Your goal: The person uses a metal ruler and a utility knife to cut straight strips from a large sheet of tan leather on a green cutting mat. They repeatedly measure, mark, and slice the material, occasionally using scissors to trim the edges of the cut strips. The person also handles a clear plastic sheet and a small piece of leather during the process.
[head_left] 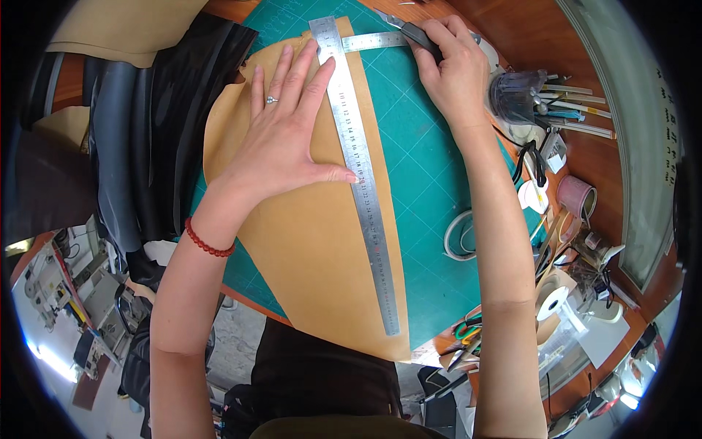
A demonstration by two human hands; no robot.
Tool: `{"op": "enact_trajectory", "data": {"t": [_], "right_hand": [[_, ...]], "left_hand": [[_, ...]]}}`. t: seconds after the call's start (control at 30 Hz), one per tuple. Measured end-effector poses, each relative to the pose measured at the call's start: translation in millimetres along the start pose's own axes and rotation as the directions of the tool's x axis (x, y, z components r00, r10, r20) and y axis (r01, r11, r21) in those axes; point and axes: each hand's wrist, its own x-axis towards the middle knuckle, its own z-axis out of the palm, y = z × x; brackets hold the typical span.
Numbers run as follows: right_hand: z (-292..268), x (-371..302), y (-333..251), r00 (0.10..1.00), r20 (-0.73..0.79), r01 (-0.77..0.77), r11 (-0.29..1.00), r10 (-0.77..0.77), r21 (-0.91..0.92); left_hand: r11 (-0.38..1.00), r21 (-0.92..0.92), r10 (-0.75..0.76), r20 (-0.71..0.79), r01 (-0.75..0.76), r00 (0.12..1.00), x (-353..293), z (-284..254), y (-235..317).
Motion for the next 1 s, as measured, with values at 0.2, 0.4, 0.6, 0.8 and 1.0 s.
{"op": "enact_trajectory", "data": {"t": [0.2,0.4,0.6,0.8,1.0], "right_hand": [[-1,-1,-1,1.0,0.001,0.003,1.0,-0.003,0.004],[-17,-10,-14,0.981,-0.186,0.079,0.985,-0.05,0.153],[-101,-106,-77,1.0,0.02,0.001,0.975,-0.006,0.22],[-169,-229,-110,0.859,0.485,-0.27,0.95,0.163,0.159],[-195,-321,-144,0.775,0.603,-0.292,0.953,0.189,0.076]], "left_hand": [[0.998,0.067,0.002,0.036,-0.004,0.999,0,1,-2],[0.997,0.077,0.006,0.039,-0.009,0.999,1,2,2],[0.992,0.126,0.011,0.029,-0.014,1.0,-1,4,-1],[0.962,0.265,0.064,0.004,-0.063,0.998,-1,11,-16],[0.891,0.448,0.104,-0.047,-0.073,0.993,-9,0,8]]}}
